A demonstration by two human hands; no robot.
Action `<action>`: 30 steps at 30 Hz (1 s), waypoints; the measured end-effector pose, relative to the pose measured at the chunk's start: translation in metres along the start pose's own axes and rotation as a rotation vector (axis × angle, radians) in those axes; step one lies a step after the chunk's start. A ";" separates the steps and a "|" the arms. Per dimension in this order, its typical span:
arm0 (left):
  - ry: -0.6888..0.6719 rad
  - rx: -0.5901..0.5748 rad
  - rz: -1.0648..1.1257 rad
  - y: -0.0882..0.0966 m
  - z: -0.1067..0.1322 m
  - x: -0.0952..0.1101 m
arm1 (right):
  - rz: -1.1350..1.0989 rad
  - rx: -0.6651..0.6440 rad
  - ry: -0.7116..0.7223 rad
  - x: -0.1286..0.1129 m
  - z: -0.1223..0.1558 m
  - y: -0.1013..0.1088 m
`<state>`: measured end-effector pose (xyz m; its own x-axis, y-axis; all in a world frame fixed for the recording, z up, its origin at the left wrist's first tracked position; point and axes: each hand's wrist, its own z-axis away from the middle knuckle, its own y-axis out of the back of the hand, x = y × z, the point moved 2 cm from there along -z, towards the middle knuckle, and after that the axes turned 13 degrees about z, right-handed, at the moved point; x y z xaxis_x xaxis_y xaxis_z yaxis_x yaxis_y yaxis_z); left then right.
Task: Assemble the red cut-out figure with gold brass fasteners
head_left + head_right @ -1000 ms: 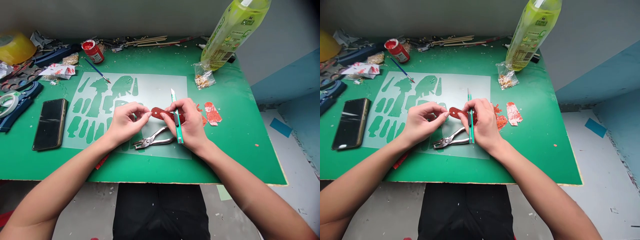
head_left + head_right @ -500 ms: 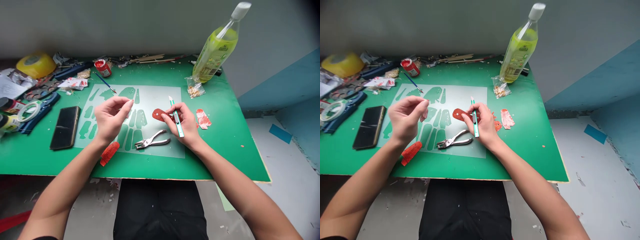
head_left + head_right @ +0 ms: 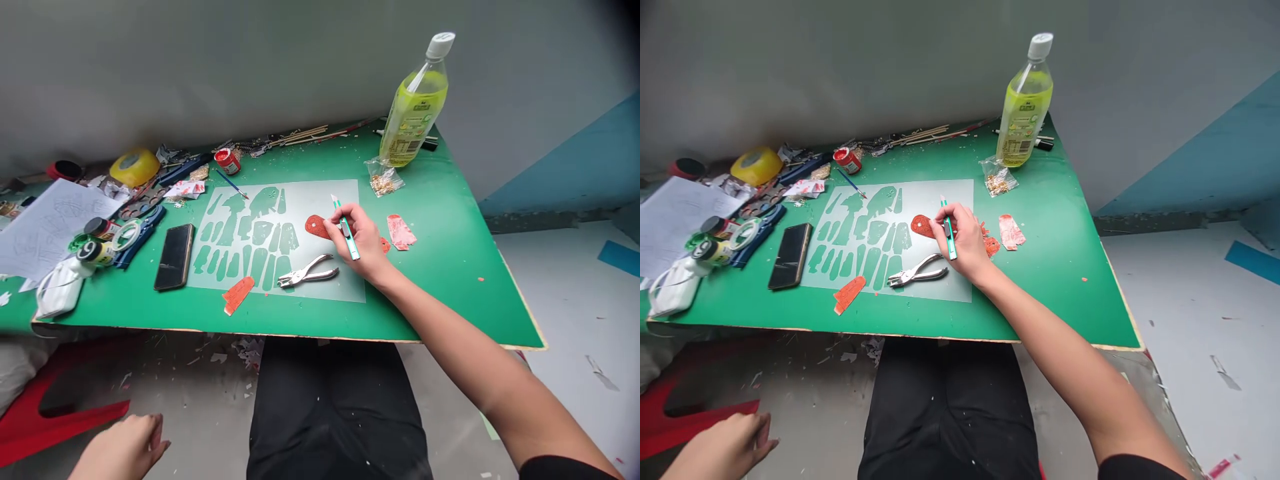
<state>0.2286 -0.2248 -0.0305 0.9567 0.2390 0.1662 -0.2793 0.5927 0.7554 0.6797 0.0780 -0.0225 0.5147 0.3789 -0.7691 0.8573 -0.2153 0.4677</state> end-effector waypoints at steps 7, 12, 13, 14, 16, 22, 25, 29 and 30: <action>-0.224 -0.138 0.445 -0.014 0.011 0.136 | -0.008 -0.022 0.026 -0.004 0.001 0.001; -0.590 0.276 0.858 0.096 -0.062 0.244 | -0.021 -0.017 0.033 -0.001 0.001 0.000; -0.594 0.272 0.930 0.115 -0.086 0.260 | -0.016 -0.013 0.039 -0.001 0.000 0.000; -0.599 0.234 1.017 0.131 -0.109 0.275 | -0.008 -0.007 0.046 0.000 0.000 -0.001; -0.628 0.014 1.141 0.151 -0.148 0.302 | 0.020 0.007 0.065 0.001 -0.001 -0.001; -0.635 -0.135 1.163 0.154 -0.195 0.316 | 0.193 0.008 0.158 0.006 0.001 -0.005; -0.601 -0.114 1.218 0.146 -0.204 0.304 | 0.317 -0.055 0.244 0.007 0.003 -0.008; -0.597 -0.123 1.260 0.138 -0.213 0.297 | 0.441 -0.098 0.325 0.010 0.006 -0.011; -0.600 -0.121 1.266 0.137 -0.214 0.297 | 0.460 -0.096 0.334 0.010 0.007 -0.012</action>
<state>0.4570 0.0918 -0.0128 -0.0644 0.3111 0.9482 -0.9420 0.2946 -0.1606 0.6752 0.0784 -0.0386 0.7895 0.5324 -0.3052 0.5331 -0.3486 0.7709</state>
